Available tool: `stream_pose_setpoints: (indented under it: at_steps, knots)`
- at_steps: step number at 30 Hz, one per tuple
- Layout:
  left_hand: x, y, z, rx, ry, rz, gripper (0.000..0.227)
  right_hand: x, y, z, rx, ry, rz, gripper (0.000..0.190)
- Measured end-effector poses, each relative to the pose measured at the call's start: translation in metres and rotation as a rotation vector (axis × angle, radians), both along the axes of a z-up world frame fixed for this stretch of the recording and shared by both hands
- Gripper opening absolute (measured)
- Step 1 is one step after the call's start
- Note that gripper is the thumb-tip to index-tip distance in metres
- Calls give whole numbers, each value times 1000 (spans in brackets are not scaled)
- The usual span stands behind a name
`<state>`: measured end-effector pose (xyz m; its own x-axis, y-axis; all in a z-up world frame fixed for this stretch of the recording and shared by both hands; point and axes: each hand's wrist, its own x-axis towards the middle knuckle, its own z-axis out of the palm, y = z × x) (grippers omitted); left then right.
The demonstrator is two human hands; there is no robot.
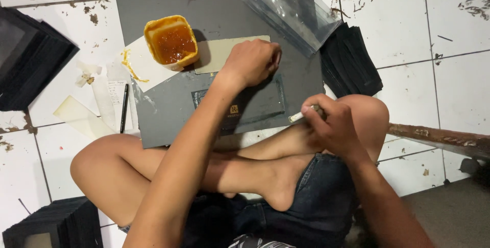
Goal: The person applies a brown adhesive to the edges of a black picture frame using a small stick, then places a clear plastic sheet over the frame and presses it down. They repeat this process on a second frame, smoothing the plastic and ensuring adhesion.
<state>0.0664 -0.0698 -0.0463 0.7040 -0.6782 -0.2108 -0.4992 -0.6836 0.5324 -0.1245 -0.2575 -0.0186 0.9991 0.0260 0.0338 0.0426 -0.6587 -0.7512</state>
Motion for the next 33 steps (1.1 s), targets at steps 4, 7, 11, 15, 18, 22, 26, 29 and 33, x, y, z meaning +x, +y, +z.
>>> stream_pose_setpoints:
  at_steps: [4, 7, 11, 15, 18, 22, 26, 29, 33]
  knots:
    - [-9, 24, 28, -180, 140, 21, 17, 1, 5, -3, 112, 24, -255, 7]
    - [-7, 38, 26, -223, 130, 56, 13, 14, 15, -8, 34, -58, -277, 3]
    - [-7, 44, 15, -164, 104, -17, 21, 44, 33, -18, -31, -288, -142, 5]
    - [-4, 42, 0, -93, 19, -80, 24, 68, 41, -25, -93, -425, 43, 2]
    - [-4, 42, 2, -77, 4, -80, 24, 74, 39, -21, -225, -478, 182, 7]
    - [-2, 38, -6, -55, -14, -82, 21, 74, 31, -13, -399, -512, 210, 9]
    - [-3, 39, -4, -54, -23, -94, 19, 69, 29, -9, -393, -481, 164, 6]
    - [-5, 39, -2, -71, -30, -92, 18, 67, 31, -13, -334, -486, 172, 6]
    - [-10, 40, -1, -104, -40, -60, 16, 54, 12, -21, -370, -466, -13, 6]
